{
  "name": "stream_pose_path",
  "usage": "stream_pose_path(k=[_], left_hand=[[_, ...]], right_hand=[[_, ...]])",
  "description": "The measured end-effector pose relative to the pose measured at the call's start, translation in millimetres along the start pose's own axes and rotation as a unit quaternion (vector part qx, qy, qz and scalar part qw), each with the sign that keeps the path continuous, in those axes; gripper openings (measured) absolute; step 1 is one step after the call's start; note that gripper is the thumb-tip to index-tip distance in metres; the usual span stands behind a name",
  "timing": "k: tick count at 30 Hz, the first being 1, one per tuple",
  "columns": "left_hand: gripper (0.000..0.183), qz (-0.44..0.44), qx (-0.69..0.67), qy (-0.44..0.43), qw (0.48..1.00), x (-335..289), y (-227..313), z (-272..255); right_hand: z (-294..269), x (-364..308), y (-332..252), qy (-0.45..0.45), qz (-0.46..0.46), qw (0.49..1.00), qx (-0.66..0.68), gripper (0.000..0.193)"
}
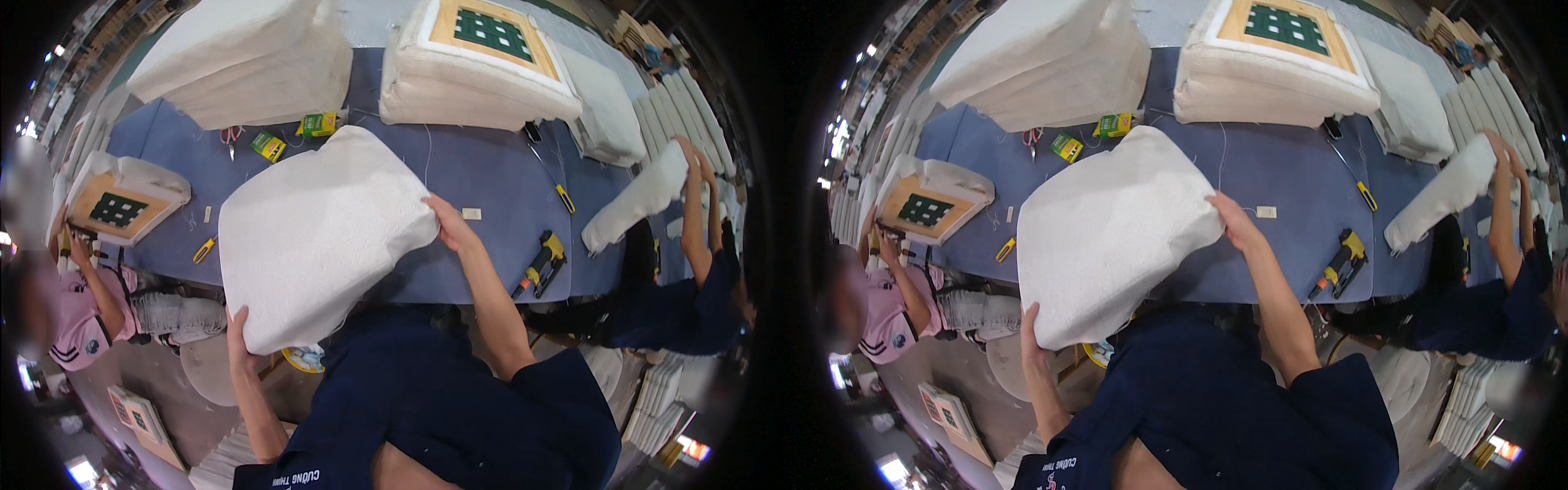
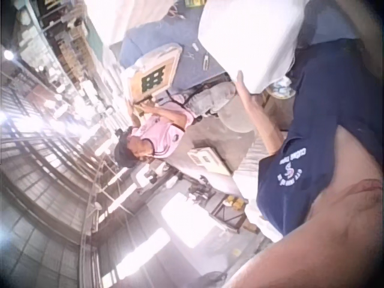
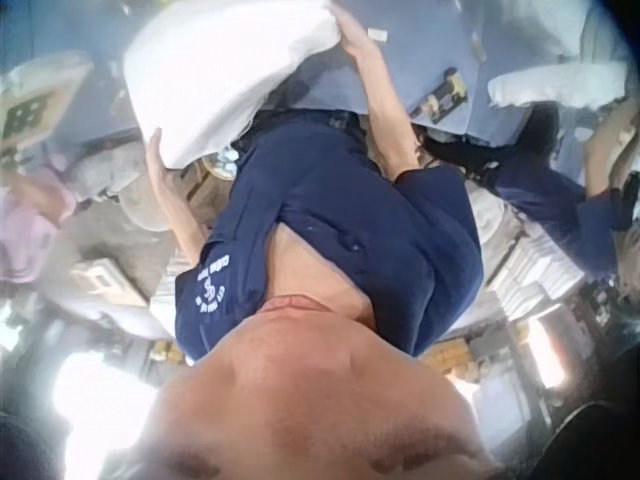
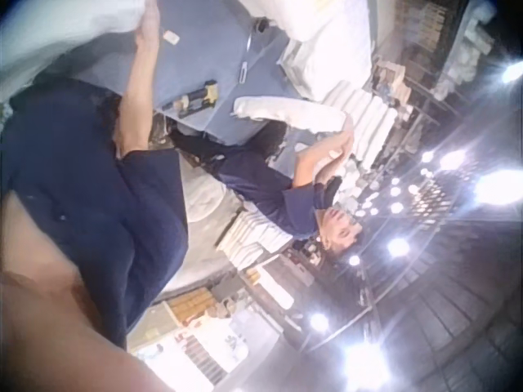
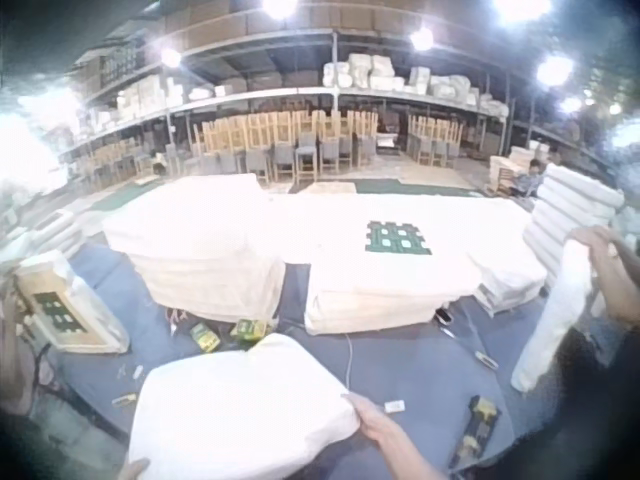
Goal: The person assembles cushion covers onto foam inserts by hand, smoothing the fabric and using a staple gun to secure the edges to a wooden frame. They repeatedly pick up foam inserts, fit them into covers, and staple the fabric in place.
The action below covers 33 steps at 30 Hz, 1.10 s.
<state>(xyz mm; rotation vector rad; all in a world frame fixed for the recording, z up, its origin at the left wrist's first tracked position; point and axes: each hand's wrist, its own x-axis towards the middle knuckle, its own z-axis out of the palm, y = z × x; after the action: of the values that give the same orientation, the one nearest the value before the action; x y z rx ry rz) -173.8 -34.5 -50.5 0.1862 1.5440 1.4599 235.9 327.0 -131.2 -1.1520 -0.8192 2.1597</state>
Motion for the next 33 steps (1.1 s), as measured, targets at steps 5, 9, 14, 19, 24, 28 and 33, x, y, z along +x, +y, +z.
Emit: stream_pose_path(k=[5,9,14,19,24,28,33], left_hand=[[0.096,0.061,0.054,-0.030,0.996,-30,-5,19],[0.091,0.073,0.148,-0.116,0.979,-2,7,40],[0.105,0.040,0.282,-0.195,0.939,97,37,39],[0.080,0.114,0.487,-0.351,0.791,284,104,132],[0.061,0.445,0.677,-0.281,0.514,280,-84,254],[0.067,0.587,0.648,-0.302,0.380,105,-230,288],[0.079,0.596,0.580,-0.438,0.343,-41,-312,270]], right_hand=[[-29,-107,61,0.059,-0.035,0.997,0.041,0.066],[-47,-219,102,0.176,-0.042,0.979,0.096,0.072],[-22,-332,165,0.300,-0.141,0.940,0.084,0.079],[22,-383,227,0.011,-0.113,0.979,-0.171,0.044],[-59,-315,321,0.144,-0.056,0.959,-0.239,0.011],[-132,-263,358,0.351,-0.133,0.924,0.081,0.023],[-108,-240,348,0.298,-0.176,0.917,0.199,0.027]])
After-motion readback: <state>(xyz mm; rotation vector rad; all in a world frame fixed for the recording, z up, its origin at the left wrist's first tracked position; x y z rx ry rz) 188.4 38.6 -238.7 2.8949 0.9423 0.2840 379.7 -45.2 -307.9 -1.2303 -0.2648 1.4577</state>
